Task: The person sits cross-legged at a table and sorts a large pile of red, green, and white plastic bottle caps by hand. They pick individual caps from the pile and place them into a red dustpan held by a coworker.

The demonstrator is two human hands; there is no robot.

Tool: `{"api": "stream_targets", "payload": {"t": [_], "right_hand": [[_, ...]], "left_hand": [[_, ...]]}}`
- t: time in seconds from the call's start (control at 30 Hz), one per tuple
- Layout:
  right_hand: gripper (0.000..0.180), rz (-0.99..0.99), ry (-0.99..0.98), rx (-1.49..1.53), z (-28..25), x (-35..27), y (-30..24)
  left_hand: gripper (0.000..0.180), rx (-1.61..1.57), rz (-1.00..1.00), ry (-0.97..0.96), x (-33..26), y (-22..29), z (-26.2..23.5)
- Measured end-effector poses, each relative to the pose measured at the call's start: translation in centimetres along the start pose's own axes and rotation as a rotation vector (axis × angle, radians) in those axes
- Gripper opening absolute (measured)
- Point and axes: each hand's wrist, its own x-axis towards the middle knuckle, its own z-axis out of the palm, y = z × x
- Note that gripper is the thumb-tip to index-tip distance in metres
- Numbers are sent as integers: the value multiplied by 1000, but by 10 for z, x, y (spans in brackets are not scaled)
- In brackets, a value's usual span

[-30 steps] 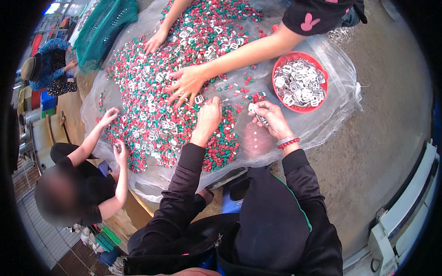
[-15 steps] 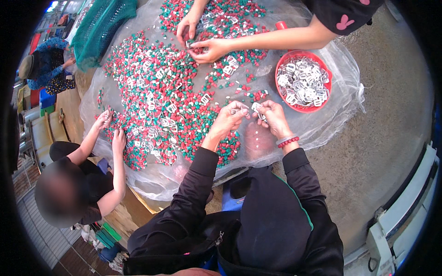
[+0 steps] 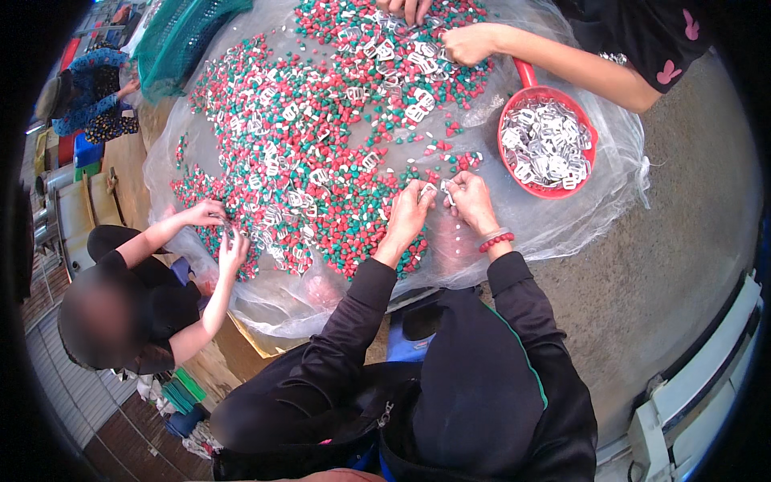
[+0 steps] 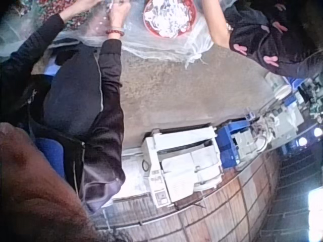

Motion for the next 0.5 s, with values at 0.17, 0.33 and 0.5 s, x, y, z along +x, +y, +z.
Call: {"api": "stream_targets", "payload": {"t": [0.17, 0.33, 0.5], "right_hand": [[15, -23, 38, -3, 4, 4, 3], [17, -53, 27, 9, 7, 5, -1], [16, -64, 37, -104, 8, 5, -9]], "left_hand": [[23, 127, 14, 48, 1, 8, 1], [21, 132, 11, 43, 4, 11, 0], [20, 209, 112, 64, 7, 10, 5]]}}
